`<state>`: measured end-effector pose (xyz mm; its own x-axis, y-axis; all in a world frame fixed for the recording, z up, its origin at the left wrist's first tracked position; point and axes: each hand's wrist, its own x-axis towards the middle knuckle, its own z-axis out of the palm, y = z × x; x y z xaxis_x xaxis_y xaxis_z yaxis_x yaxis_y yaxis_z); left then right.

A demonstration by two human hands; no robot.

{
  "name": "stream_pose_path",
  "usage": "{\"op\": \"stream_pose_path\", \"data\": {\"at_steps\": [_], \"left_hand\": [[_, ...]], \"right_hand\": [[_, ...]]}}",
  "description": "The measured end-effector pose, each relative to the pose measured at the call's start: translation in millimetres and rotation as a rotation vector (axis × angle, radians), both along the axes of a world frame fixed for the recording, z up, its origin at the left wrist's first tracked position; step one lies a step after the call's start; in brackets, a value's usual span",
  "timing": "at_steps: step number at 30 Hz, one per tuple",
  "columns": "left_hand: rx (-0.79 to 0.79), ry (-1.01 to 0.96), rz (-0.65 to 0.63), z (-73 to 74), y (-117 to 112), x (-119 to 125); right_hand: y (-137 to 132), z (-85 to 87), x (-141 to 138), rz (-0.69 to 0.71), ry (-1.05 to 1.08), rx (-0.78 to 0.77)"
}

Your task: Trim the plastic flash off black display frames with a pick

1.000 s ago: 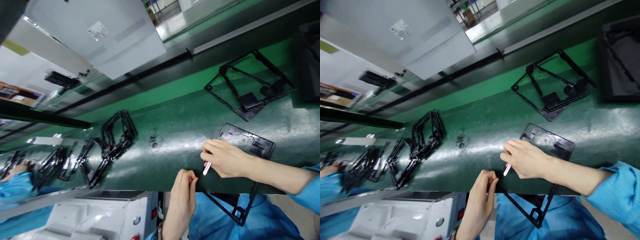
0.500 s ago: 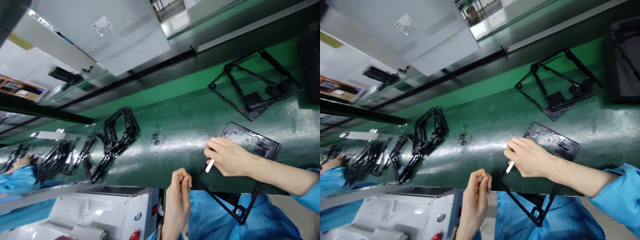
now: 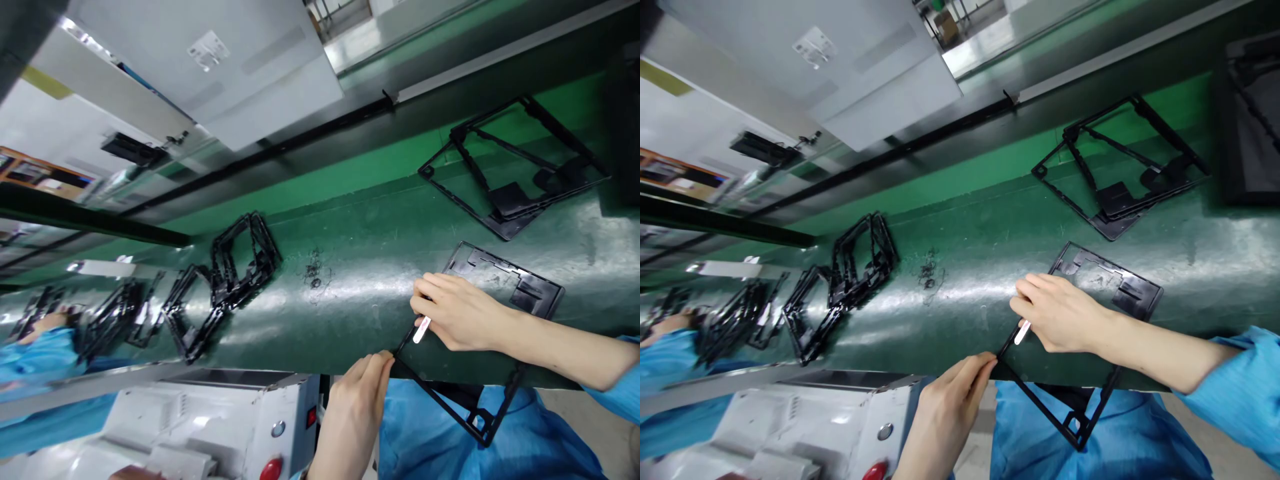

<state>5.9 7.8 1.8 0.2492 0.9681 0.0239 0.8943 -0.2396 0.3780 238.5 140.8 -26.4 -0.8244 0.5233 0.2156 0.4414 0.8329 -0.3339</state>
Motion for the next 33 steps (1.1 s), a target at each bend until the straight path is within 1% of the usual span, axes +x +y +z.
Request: {"op": "stream_pose_path", "data": {"at_steps": [5,9,12,14,16,18,21,28,33], "left_hand": [[-0.058,-0.046,0.012,-4.1,-5.0,-10.2],[-0.032,-0.079,0.047,-5.6,-7.6,-17.1],[-0.003,-0.147,0.069,-6.2,-7.5,-15.2],[0.041,-0.173,0.039,-8.0,-6.7,-12.2],[0.074,-0.156,-0.03,-10.0,-5.3,-10.1],[0.079,-0.118,-0.099,-10.8,-3.5,-9.8],[0.056,-0.08,-0.17,-9.4,-0.3,-12.3],[0.042,-0.032,-0.243,-7.4,2.2,-17.7],[-0.033,-0.009,-0.265,-6.7,5.8,-18.3]], "right_hand": [[-0.1,-3.0,-0.1,-0.003,0.013,0.007],[0.5,-3.7,0.4,-0.005,0.013,0.012],[0.5,-3.6,0.6,-0.003,0.013,0.011],[0.2,-3.5,0.6,-0.002,0.015,0.008],[0.0,-3.2,0.5,0.0,0.013,0.003],[0.1,-2.7,0.4,0.001,0.012,0.001],[0.3,-1.8,0.2,0.002,0.013,-0.004],[0.1,-0.6,-1.0,0.001,0.005,-0.006],[0.0,-1.8,-0.4,0.003,-0.002,0.001]]}}
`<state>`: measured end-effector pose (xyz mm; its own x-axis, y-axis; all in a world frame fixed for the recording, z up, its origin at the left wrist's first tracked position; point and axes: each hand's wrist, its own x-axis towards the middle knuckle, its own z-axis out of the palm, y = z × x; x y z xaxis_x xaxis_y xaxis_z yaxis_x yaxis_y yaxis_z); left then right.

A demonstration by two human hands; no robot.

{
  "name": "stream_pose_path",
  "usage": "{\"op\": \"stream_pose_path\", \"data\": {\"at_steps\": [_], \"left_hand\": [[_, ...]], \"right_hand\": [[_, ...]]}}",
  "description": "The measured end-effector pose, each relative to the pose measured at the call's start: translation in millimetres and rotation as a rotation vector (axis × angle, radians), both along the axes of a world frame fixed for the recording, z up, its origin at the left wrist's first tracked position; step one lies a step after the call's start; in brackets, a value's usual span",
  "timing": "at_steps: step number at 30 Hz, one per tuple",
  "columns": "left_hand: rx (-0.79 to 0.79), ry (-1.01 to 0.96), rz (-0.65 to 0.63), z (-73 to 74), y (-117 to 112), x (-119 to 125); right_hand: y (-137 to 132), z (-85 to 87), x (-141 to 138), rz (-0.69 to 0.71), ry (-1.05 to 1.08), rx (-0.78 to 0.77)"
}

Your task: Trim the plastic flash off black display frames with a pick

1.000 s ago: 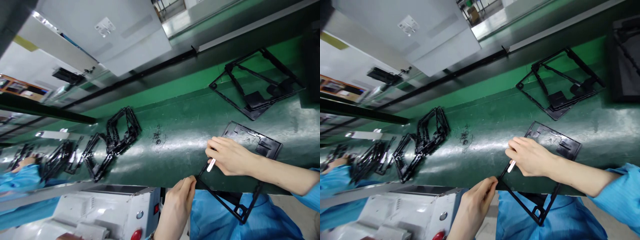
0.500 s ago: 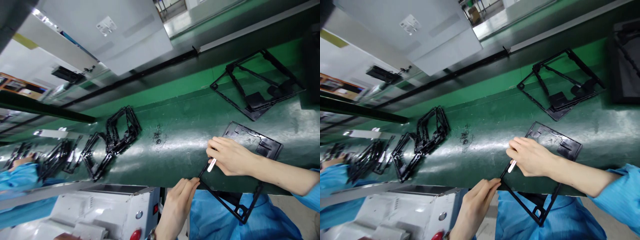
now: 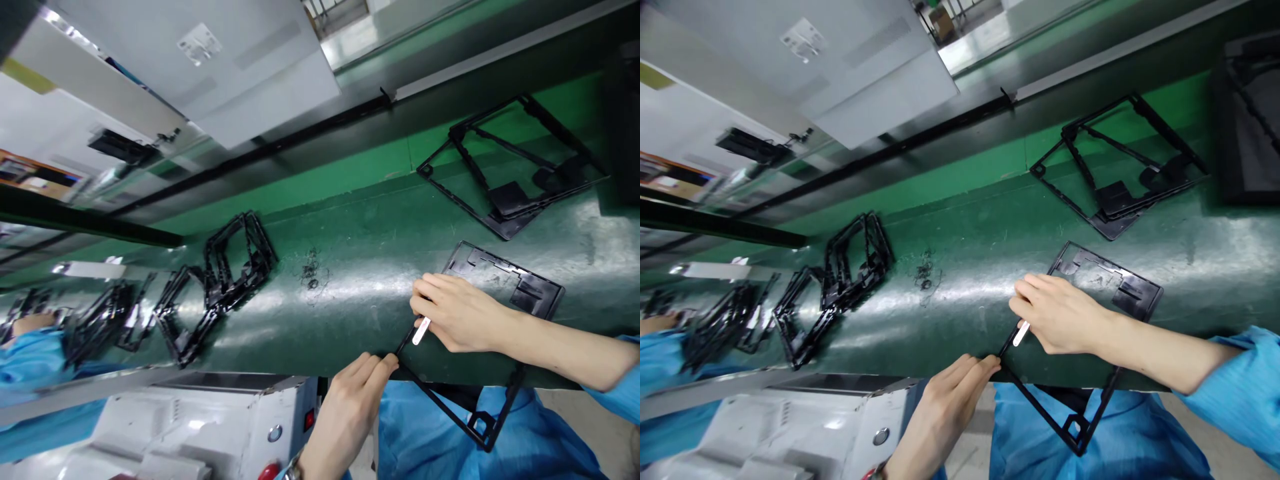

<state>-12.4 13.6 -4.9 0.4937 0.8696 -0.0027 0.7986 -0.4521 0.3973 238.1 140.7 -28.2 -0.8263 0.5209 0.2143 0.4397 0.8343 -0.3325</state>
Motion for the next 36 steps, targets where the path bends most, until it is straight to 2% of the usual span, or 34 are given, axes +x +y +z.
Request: {"op": "stream_pose_path", "data": {"at_steps": [7,13,26,33,36], "left_hand": [[-0.044,0.015,-0.016,1.3,9.0,0.6],[0.069,-0.065,0.007,1.0,6.6,1.5],[0.041,0.068,-0.083,1.2,12.9,-3.0],[0.095,-0.068,0.0,-3.8,9.4,-2.2],[0.103,-0.084,-0.005,-3.5,6.4,-4.1]], "right_hand": [[-0.8,0.7,-0.5,-0.008,-0.01,0.011],[-0.6,2.2,-0.8,-0.011,-0.012,0.003],[0.2,2.3,-1.6,-0.018,-0.001,0.014],[-0.5,2.6,-0.7,-0.011,-0.002,0.012],[-1.0,1.6,0.0,-0.014,-0.003,0.015]]}}
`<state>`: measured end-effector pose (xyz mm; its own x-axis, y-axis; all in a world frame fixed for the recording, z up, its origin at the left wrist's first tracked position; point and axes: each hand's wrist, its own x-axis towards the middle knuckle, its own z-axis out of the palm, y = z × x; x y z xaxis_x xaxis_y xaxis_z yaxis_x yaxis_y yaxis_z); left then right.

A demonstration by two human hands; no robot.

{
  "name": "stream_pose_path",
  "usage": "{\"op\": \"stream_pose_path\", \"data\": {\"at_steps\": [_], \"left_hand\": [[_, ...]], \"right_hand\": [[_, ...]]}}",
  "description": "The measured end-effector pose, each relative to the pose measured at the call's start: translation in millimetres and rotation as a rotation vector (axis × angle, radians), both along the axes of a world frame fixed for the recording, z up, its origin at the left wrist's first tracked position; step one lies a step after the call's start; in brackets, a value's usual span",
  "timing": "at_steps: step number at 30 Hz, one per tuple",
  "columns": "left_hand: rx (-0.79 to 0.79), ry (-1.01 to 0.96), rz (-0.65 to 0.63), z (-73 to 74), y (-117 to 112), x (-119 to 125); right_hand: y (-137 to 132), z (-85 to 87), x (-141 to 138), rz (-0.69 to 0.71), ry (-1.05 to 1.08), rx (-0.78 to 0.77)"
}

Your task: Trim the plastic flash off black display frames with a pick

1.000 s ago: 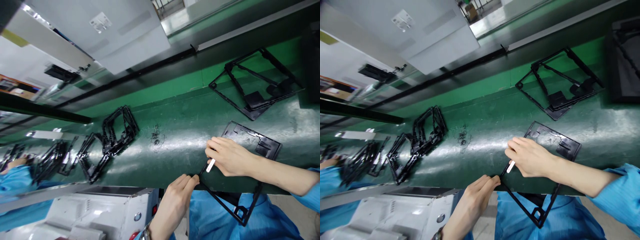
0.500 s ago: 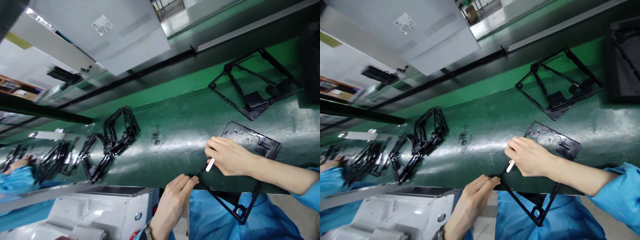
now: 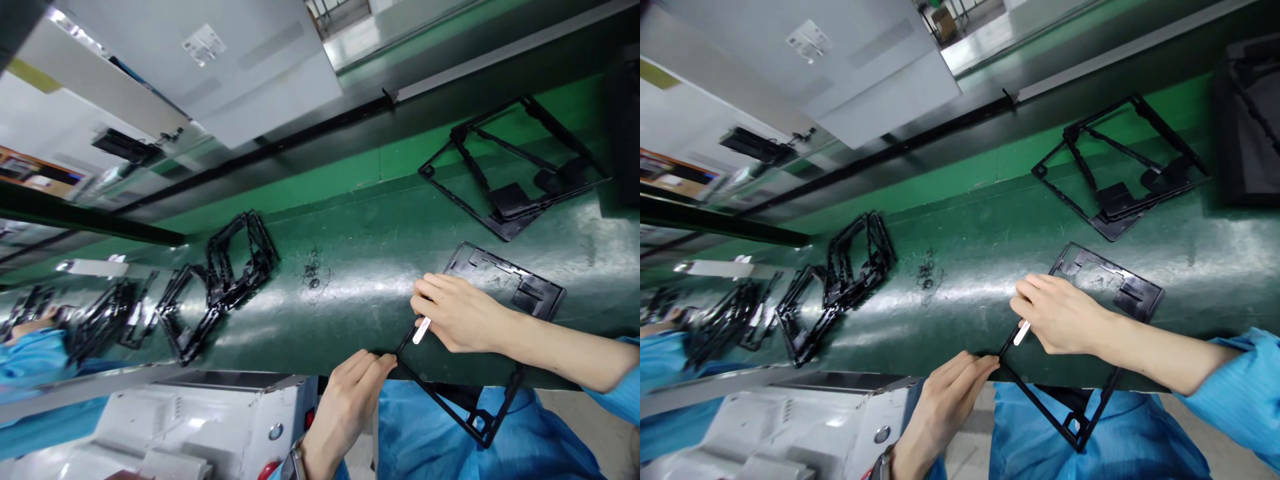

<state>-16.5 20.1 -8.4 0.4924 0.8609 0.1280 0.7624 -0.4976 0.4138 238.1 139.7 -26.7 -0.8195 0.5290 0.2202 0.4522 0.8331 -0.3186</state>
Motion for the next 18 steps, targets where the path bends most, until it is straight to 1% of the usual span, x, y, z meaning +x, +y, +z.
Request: {"op": "stream_pose_path", "data": {"at_steps": [6,11,15,18], "left_hand": [[-0.031,0.085,-0.066,3.7,2.7,-2.7],[-0.045,0.127,-0.084,2.2,7.2,-1.7],[-0.064,0.112,-0.066,-0.6,8.1,-1.5],[-0.061,0.044,-0.045,-3.6,6.2,-2.4]], "right_hand": [[0.5,-0.3,-0.1,-0.001,-0.006,-0.003],[0.6,1.2,-0.5,0.001,-0.008,-0.001],[0.7,0.9,-0.9,0.001,-0.012,-0.008],[0.7,0.7,-0.8,0.002,-0.007,-0.013]]}}
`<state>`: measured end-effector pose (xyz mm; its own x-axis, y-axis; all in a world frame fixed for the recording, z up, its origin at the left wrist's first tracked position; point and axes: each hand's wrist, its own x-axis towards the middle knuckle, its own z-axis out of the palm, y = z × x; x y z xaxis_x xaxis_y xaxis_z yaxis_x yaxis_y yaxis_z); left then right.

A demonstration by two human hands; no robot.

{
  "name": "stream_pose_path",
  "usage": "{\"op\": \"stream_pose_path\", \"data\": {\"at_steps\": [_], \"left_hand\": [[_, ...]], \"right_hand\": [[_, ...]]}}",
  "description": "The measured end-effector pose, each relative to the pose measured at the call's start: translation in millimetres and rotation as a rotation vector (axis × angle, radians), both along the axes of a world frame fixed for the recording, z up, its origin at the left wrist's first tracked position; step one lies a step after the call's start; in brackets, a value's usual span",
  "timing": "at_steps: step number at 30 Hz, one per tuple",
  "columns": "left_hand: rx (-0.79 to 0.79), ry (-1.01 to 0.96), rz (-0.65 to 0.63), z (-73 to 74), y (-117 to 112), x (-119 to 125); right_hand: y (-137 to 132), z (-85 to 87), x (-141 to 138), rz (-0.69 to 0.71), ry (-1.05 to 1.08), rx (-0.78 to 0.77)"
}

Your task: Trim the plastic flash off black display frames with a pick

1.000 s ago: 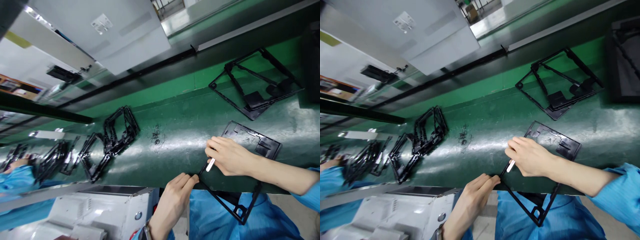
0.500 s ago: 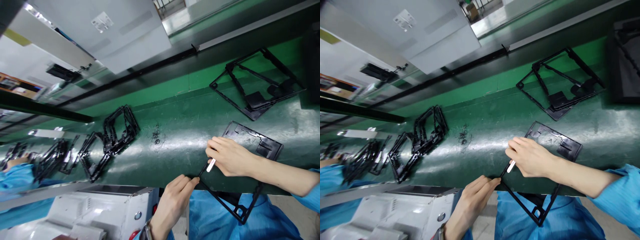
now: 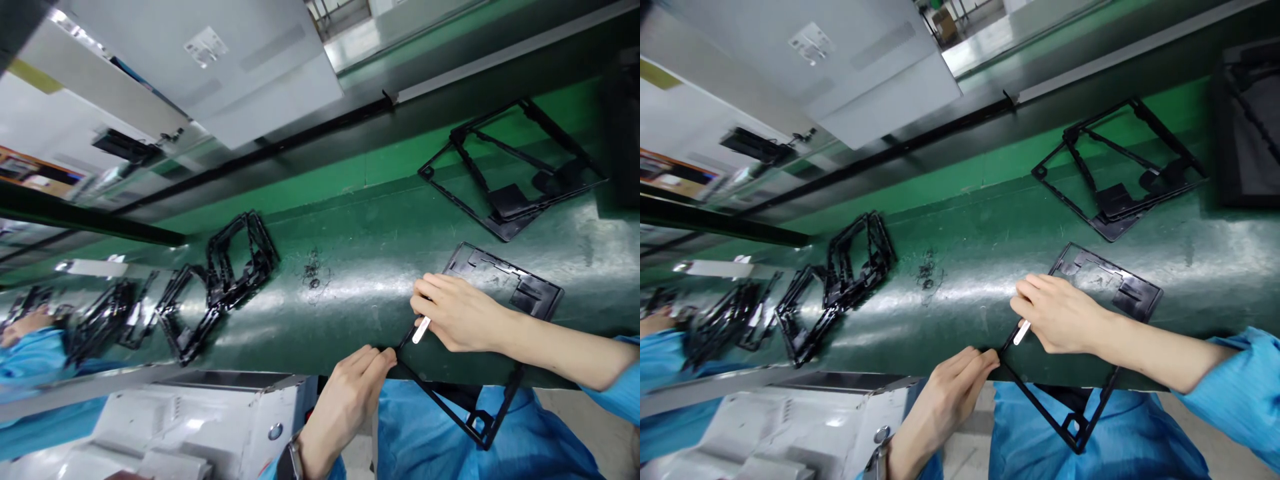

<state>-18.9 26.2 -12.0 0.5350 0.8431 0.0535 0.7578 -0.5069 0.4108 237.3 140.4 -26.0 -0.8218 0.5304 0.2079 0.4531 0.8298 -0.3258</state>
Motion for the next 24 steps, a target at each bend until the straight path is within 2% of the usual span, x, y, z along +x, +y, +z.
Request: {"op": "stream_pose_path", "data": {"at_steps": [5,11,16,24], "left_hand": [[0.015,-0.125,0.06,-1.7,-4.1,-0.9],[-0.013,-0.035,0.001,4.4,0.4,-0.4],[-0.062,-0.023,-0.027,3.0,4.9,-1.6],[-0.268,-0.234,0.169,-0.6,3.6,-8.1]], "right_hand": [[0.0,0.4,0.7,0.002,-0.009,0.003],[0.2,1.4,0.3,0.0,0.001,0.012],[-0.1,1.5,0.7,-0.001,-0.003,0.016],[-0.4,0.5,1.6,0.004,-0.009,-0.002]]}}
